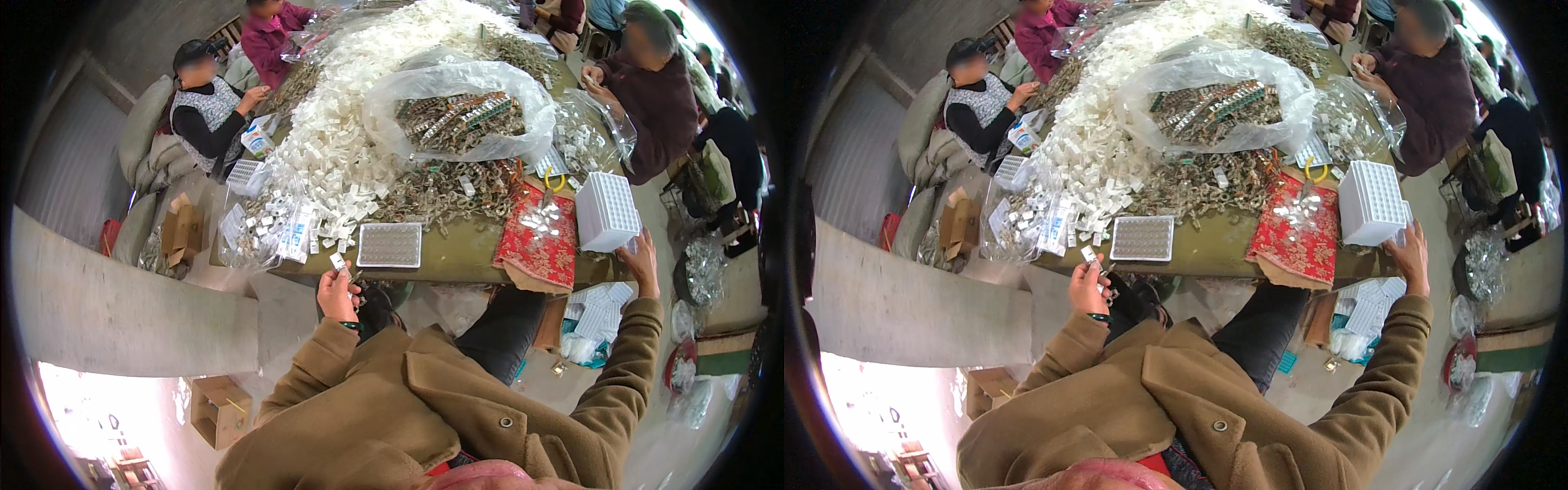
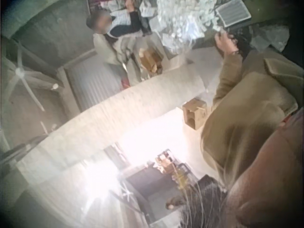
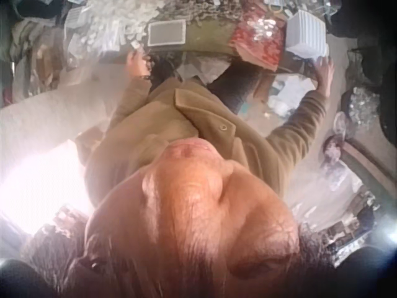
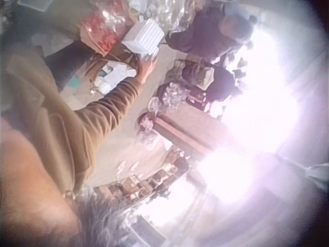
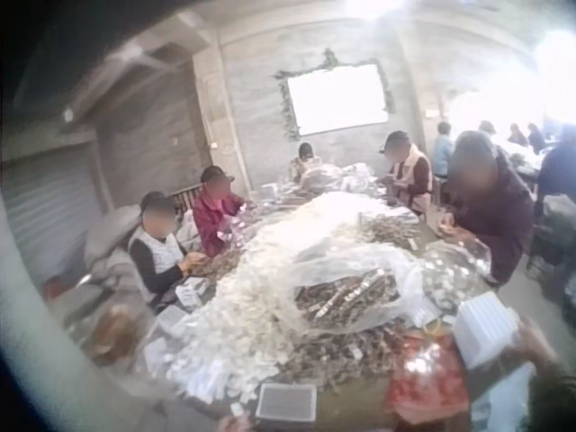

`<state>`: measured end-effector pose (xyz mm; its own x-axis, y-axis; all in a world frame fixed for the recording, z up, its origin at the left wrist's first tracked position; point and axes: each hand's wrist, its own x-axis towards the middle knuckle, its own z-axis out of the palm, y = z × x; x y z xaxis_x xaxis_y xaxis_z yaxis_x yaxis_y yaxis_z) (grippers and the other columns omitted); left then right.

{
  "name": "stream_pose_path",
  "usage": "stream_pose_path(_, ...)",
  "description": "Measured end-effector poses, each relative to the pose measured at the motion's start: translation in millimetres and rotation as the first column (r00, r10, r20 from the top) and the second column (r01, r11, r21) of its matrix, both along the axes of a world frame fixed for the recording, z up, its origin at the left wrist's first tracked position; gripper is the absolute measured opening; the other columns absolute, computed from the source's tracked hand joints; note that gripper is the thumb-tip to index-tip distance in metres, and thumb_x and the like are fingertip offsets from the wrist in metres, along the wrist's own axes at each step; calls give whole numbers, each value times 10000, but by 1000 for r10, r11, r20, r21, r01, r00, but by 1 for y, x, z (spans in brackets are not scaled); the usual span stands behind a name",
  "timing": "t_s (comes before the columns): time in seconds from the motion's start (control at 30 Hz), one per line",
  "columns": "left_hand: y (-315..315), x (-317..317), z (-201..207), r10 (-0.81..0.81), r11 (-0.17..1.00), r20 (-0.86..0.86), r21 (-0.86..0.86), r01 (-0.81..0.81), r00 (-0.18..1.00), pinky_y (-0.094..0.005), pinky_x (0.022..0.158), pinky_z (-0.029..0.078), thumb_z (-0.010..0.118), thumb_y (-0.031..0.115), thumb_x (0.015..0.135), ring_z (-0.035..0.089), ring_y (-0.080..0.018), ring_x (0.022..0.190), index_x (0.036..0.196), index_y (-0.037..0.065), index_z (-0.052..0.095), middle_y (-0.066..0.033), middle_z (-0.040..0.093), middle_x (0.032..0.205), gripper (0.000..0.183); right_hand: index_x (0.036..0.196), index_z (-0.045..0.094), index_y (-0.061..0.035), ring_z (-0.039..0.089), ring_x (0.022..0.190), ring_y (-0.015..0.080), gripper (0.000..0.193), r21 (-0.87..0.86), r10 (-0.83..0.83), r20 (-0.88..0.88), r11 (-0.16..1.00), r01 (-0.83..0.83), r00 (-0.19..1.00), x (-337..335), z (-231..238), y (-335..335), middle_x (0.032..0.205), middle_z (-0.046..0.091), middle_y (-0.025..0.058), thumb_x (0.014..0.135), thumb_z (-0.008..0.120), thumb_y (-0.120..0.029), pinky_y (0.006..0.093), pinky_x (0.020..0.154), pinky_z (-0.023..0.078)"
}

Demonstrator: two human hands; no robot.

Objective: The person assembles small white electronic components by inserting metal pieces into them and placing them into a white plastic tray. The person repeatedly picks components, inserts metal parts, and arranges them in the tray.

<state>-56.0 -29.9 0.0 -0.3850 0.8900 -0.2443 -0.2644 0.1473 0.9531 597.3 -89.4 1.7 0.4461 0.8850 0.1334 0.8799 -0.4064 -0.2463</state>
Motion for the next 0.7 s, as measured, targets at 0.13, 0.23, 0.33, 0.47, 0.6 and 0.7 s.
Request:
stream_pose_path(0.13, -2, 0, -1, -11, 1000, 45, -3, 11, 999, -197, 379, 361, 596, 181, 939, 527, -49, 525, 997, 48, 581, -28, 679, 1025, 146, 1310, 559, -72, 346, 1351, 418, 558, 105, 100, -155, 991, -84, 983, 18, -7, 7, 1463, 399, 220, 838, 613, -366, 457, 1088, 327)
stream_pose_path(0.23, -3, -5, -1, -1, 999, 47, -48, 3, 999, -199, 401, 364, 569, 162, 947, 513, -53, 555, 1005, 56, 561, -52, 663, 1128, 121, 1295, 564, -56, 359, 1345, 414, 436, 102, 109, -102, 990, -99, 989, 22, -11, 14, 1426, 464, 177, 911, 521, -257, 449, 1088, 329)
stream_pose_path(0.33, -3, -9, -3, -7, 997, 54, -76, 11, 998, -202, 408, 365, 559, 153, 951, 508, -55, 568, 1013, 60, 553, -64, 656, 1161, 111, 1272, 573, -48, 389, 1324, 409, 422, 51, 83, -54, 995, -80, 995, 15, -21, 12, 1401, 482, 191, 918, 517, -270, 449, 1082, 335)
stream_pose_path(0.47, -2, -9, -10, -15, 998, 89, -60, 21, 996, -205, 403, 363, 560, 149, 950, 508, -57, 565, 1002, 63, 551, -66, 661, 1149, 102, 1241, 585, -48, 427, 1293, 391, 376, -79, 33, 110, 997, -24, 993, 25, -36, 14, 1392, 485, 189, 932, 492, -241, 454, 1083, 341)
stream_pose_path(0.6, -2, -7, -14, 5, 1000, 127, -30, -1, 992, -200, 389, 364, 580, 161, 935, 517, -48, 529, 1001, 47, 562, -65, 678, 1108, 133, 1229, 590, -37, 426, 1282, 413, 367, -283, 280, 225, 935, -213, 933, 62, -49, 18, 1344, 529, 186, 950, 456, -235, 459, 1106, 314)
stream_pose_path(0.7, -2, -7, -11, -12, 998, 139, -52, 19, 990, -197, 392, 366, 589, 161, 930, 510, -42, 523, 1013, 52, 561, -52, 685, 1067, 139, 1190, 620, -24, 531, 1188, 354, 339, 254, 30, 91, 966, -52, 995, 59, -56, 13, 1237, 615, 159, 968, 455, -221, 437, 1059, 379)
